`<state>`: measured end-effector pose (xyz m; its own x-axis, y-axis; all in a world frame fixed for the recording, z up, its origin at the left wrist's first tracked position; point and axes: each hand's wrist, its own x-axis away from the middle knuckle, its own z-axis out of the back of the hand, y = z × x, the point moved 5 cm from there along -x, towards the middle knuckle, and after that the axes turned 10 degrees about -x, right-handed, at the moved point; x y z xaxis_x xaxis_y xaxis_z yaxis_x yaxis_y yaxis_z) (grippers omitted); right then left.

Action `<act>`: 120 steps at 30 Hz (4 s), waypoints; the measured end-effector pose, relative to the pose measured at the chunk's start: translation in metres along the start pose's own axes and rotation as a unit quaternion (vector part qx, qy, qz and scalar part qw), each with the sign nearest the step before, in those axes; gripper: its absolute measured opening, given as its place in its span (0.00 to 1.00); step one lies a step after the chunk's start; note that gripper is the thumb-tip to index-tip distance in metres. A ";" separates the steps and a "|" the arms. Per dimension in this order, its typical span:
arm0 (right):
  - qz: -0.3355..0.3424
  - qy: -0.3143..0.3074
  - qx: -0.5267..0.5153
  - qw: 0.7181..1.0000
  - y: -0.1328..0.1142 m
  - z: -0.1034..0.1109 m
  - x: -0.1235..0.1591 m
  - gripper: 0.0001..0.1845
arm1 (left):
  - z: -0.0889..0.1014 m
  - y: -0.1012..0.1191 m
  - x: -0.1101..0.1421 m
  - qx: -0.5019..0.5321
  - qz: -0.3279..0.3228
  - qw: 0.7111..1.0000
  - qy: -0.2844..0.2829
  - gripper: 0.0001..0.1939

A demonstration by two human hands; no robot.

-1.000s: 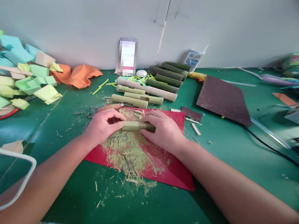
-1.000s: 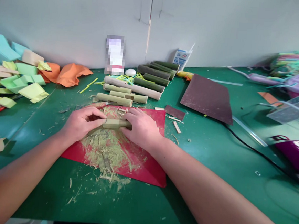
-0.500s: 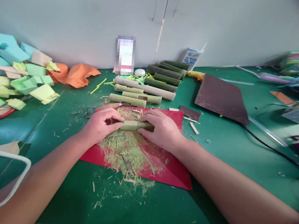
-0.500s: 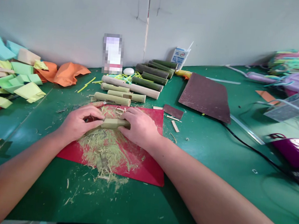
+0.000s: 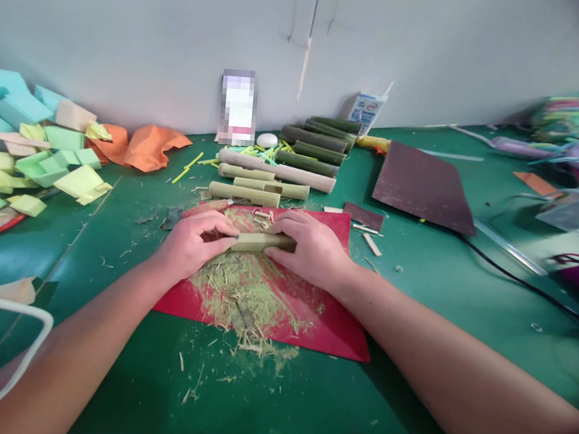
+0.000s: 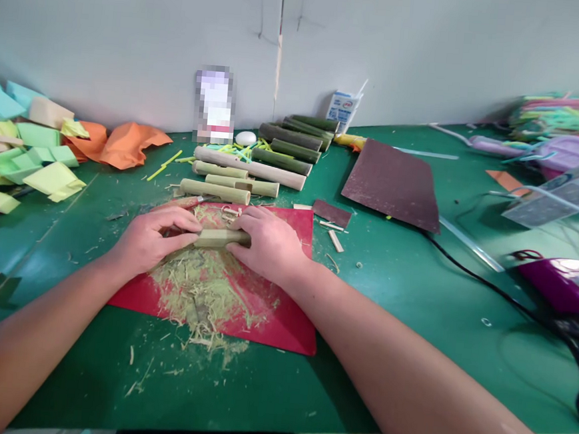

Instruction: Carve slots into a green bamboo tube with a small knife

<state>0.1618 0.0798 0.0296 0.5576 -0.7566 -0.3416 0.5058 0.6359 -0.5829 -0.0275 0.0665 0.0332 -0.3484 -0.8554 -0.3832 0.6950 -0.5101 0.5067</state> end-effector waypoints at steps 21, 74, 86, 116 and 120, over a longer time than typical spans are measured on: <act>0.003 -0.018 -0.009 1.000 0.007 0.002 -0.006 0.08 | 0.003 0.026 -0.006 -0.119 -0.162 0.979 -0.021 0.06; -0.008 -0.024 -0.007 1.000 0.005 0.003 -0.007 0.09 | -0.011 0.039 -0.012 -0.125 -0.178 0.976 0.001 0.04; -0.012 -0.024 -0.002 1.000 0.006 0.001 -0.008 0.08 | -0.009 0.037 -0.009 -0.134 -0.177 0.975 0.011 0.04; -0.003 -0.030 -0.015 0.999 0.004 0.003 -0.008 0.07 | -0.007 0.038 -0.010 -0.097 -0.158 0.983 0.004 0.04; -0.002 -0.028 -0.016 0.999 0.004 0.003 -0.007 0.07 | -0.006 0.035 -0.010 -0.106 -0.148 0.983 0.013 0.04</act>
<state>0.1617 0.0883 0.0319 0.5929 -0.7482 -0.2977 0.4866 0.6275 -0.6078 0.0044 0.0577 0.0501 -0.5412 -0.6679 -0.5109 0.6821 -0.7040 0.1977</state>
